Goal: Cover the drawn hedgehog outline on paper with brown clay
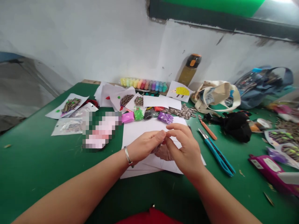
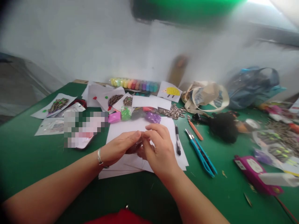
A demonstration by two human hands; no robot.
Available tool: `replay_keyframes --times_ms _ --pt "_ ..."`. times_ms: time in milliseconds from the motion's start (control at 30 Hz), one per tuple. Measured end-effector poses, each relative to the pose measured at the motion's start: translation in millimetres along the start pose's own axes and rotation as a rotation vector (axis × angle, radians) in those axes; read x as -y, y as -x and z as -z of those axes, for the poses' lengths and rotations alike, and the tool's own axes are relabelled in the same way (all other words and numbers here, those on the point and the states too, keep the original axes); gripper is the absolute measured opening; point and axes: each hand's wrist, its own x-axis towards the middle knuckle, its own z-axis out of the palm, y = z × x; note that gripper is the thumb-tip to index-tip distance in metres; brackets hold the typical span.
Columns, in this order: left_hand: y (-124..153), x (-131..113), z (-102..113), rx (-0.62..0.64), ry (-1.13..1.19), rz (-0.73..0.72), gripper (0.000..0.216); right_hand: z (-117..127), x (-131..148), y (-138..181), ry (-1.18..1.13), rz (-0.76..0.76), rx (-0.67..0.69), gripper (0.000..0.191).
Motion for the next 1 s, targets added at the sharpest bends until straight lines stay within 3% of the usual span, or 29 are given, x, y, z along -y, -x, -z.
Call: replay_keyframes --times_ms 267,500,733,1000 --pt "-4 3 9 -0.052 -0.080 -0.094 0.035 -1 -5 1 0.093 0.112 0.000 0.016" --pt "-4 -3 11 -0.097 -0.152 -0.059 0.030 -6 -9 0 0.208 0.237 0.003 0.013" --pt "-1 -10 22 -0.062 -0.085 0.168 0.015 -9 -8 2 0.234 0.236 0.041 0.016" --pt "-4 -13 38 0.033 -0.029 0.320 0.018 -4 0 -2 0.207 0.272 0.100 0.018"
